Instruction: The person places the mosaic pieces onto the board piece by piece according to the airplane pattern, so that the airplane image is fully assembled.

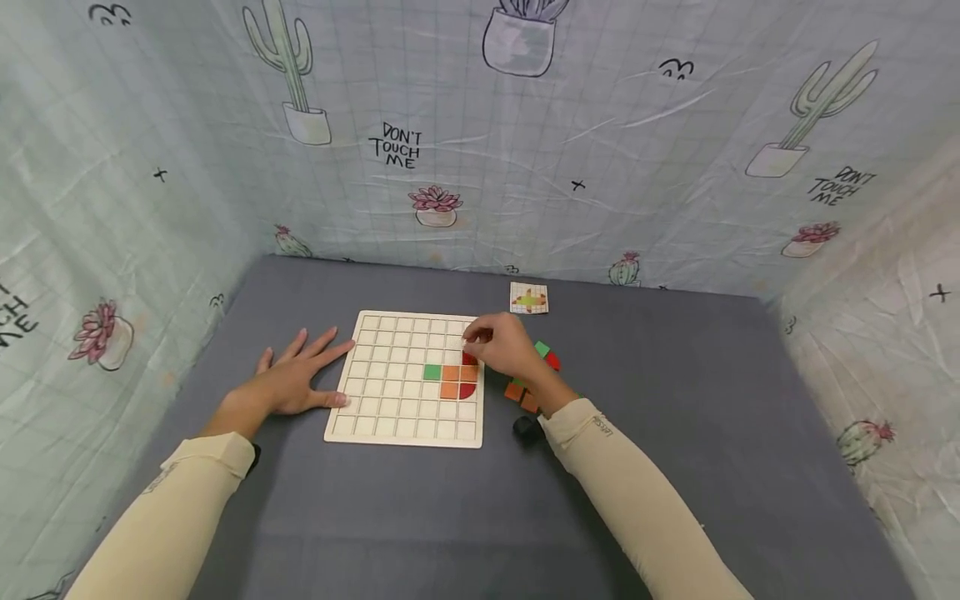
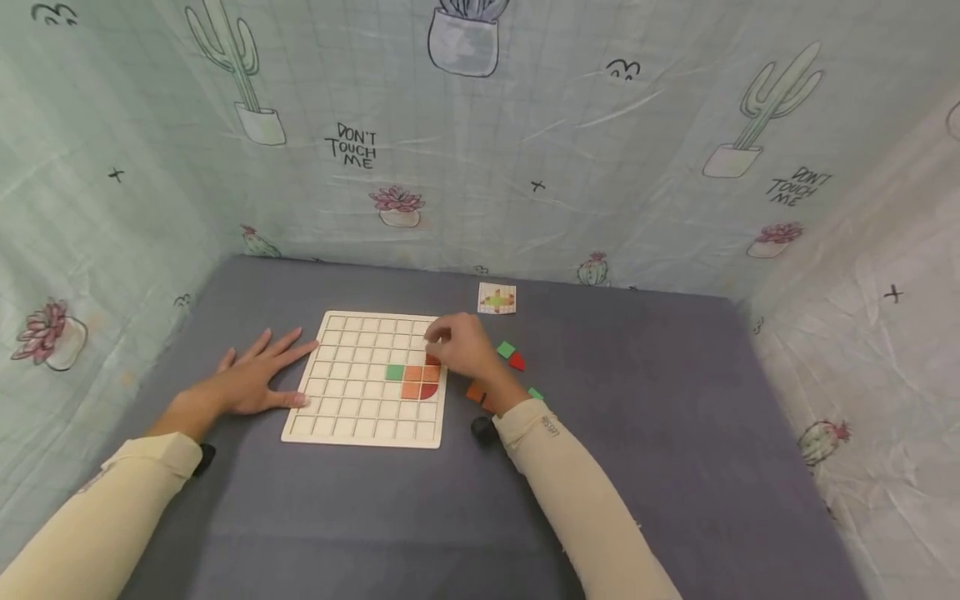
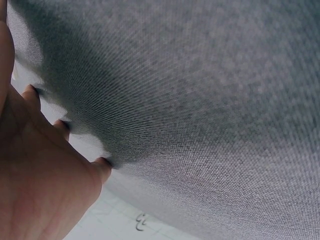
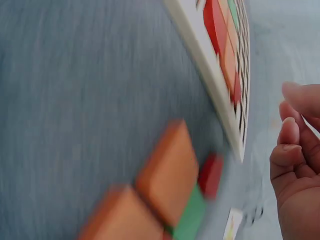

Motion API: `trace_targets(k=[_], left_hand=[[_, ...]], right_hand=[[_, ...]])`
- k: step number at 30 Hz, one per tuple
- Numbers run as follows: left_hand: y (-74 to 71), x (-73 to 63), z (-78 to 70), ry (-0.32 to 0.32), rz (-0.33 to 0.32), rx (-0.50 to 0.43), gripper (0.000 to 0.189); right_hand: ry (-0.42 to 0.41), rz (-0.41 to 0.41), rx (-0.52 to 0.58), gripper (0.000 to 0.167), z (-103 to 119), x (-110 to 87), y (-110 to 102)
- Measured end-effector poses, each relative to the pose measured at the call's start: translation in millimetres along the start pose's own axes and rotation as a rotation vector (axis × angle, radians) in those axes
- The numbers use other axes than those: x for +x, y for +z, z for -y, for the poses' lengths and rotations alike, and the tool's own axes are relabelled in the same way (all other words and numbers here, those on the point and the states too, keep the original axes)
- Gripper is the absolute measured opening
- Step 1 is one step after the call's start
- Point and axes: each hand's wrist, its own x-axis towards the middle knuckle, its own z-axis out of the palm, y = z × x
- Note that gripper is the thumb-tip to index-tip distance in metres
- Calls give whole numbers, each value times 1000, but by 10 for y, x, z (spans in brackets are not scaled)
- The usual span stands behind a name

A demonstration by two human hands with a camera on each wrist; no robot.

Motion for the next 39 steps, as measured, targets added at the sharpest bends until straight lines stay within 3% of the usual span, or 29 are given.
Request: trace_targets(k=[7, 13, 18, 28, 39], left_hand=[[-7, -17, -12, 8, -6, -13, 104], [25, -37, 1, 5, -11, -17, 102], [51, 1, -5, 9, -2, -27, 103], [21, 5, 52, -6, -9, -1, 104], [9, 3, 25, 1, -13, -19, 104]], right_hand=[[170, -119, 72, 19, -332, -134, -308], [324, -172, 15, 29, -492, -300, -512], [392, -164, -45, 33, -598, -417, -596], [424, -101, -215, 33, -598, -408, -572], [329, -47, -303, 25, -584, -426, -619]])
